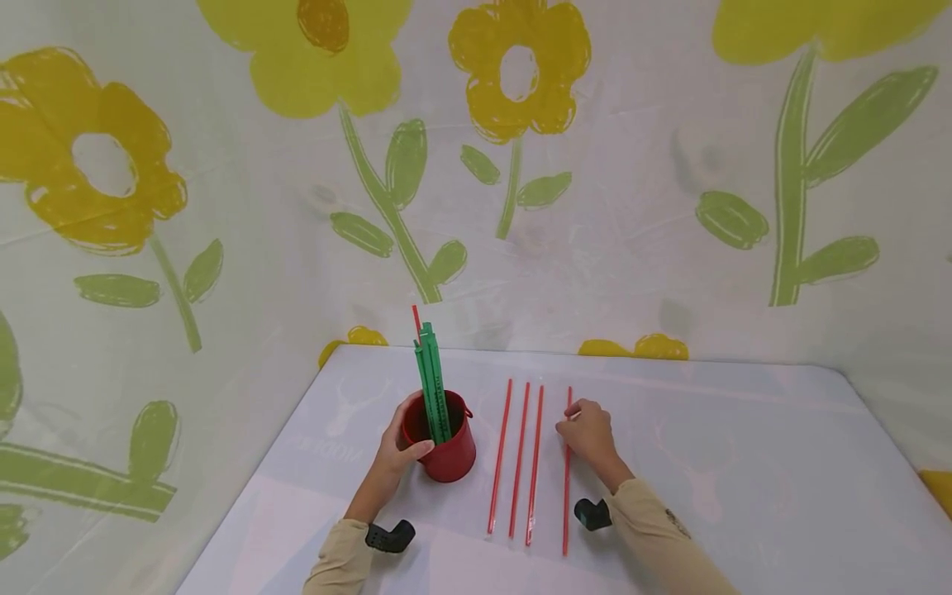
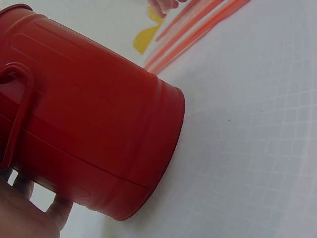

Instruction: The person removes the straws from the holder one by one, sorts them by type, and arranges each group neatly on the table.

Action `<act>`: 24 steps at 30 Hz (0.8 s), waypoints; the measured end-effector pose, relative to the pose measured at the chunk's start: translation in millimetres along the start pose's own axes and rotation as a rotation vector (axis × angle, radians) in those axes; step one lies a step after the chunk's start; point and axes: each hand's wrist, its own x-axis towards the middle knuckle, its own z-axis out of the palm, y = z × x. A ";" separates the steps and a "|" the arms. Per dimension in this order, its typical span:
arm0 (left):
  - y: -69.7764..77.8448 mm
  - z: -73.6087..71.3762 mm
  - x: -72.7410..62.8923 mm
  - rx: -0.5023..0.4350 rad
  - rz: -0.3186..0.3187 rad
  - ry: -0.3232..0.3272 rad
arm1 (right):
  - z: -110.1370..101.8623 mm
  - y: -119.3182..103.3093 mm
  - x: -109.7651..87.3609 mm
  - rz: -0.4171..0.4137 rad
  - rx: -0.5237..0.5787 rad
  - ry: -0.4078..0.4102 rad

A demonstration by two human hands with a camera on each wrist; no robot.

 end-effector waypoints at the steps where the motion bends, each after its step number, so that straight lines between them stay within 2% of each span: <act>1: -0.5 -0.2 0.0 0.001 0.000 0.000 | -1.1 -0.9 -0.5 -0.002 0.001 -0.007; 9: 1.2 -1.8 -0.8 -0.010 -0.010 -0.012 | -8.2 -11.8 0.2 -0.057 0.069 -0.052; 13: 18.0 0.6 -5.0 -0.001 -0.039 -0.016 | -11.8 -20.6 1.5 -0.106 0.107 -0.071; 17: 16.6 1.7 -6.1 0.001 -0.029 -0.005 | -17.2 -32.4 -0.5 -0.164 0.132 -0.080; 20: 3.2 0.5 -2.6 -0.020 -0.012 0.005 | -21.9 -42.1 -3.1 -0.202 0.147 -0.076; 24: 2.7 0.4 -0.7 -0.028 -0.008 -0.005 | -26.2 -53.7 -5.5 -0.229 0.161 -0.070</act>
